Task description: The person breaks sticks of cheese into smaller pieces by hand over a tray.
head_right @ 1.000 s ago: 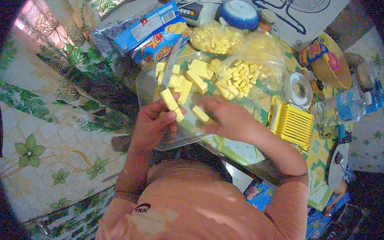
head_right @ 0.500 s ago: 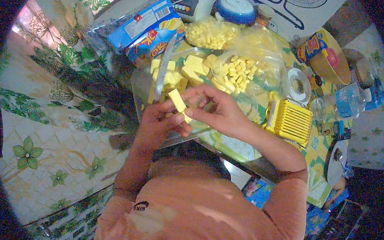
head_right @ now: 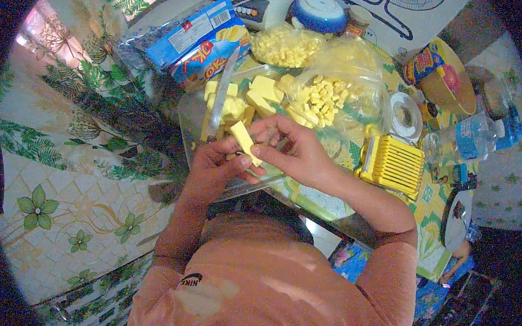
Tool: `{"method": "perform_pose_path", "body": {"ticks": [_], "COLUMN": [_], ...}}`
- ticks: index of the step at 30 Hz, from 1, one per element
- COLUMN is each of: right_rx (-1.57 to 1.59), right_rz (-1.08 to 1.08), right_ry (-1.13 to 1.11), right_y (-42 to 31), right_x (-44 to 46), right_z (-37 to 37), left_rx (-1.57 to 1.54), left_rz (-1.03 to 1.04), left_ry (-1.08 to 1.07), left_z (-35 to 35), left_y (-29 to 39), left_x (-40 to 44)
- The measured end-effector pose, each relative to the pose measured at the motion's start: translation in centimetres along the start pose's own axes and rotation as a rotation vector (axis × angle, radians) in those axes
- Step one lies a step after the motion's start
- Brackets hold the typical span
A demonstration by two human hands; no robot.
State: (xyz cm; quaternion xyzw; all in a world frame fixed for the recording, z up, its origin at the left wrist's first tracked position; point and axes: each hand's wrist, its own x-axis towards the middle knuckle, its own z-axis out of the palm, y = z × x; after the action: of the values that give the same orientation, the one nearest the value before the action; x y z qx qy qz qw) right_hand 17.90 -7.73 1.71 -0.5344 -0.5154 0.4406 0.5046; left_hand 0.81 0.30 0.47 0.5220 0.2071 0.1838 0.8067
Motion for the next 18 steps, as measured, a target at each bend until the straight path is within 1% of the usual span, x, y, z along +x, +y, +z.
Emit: {"method": "perform_pose_path", "body": {"ticks": [3,6,12,15,18], "right_rx": [-0.041,0.048,-0.173,-0.115,0.002], "right_rz": [-0.013,0.008,0.002,-0.022,0.057], "right_ry": [0.007,0.019,-0.012,-0.039,0.006], "right_y": [0.34,0.55,-0.18,0.36,-0.04], "right_x": [-0.12,0.0,-0.19,-0.13,-0.29], "right_z": [0.1,0.08,-0.13,-0.05,0.5], "left_rx": [-0.016,-0.024,-0.025,0.002,0.024], "left_rz": [-0.002,0.008,0.0,0.002,0.019], "left_ry": [-0.005,-0.008,0.01,0.01,0.002], "left_z": [-0.19,-0.25,0.09,0.05,-0.06], "left_y": [-0.14,-0.15,0.27,0.13,-0.17], "left_x": [-0.05,-0.12,-0.08,-0.11,-0.14]}}
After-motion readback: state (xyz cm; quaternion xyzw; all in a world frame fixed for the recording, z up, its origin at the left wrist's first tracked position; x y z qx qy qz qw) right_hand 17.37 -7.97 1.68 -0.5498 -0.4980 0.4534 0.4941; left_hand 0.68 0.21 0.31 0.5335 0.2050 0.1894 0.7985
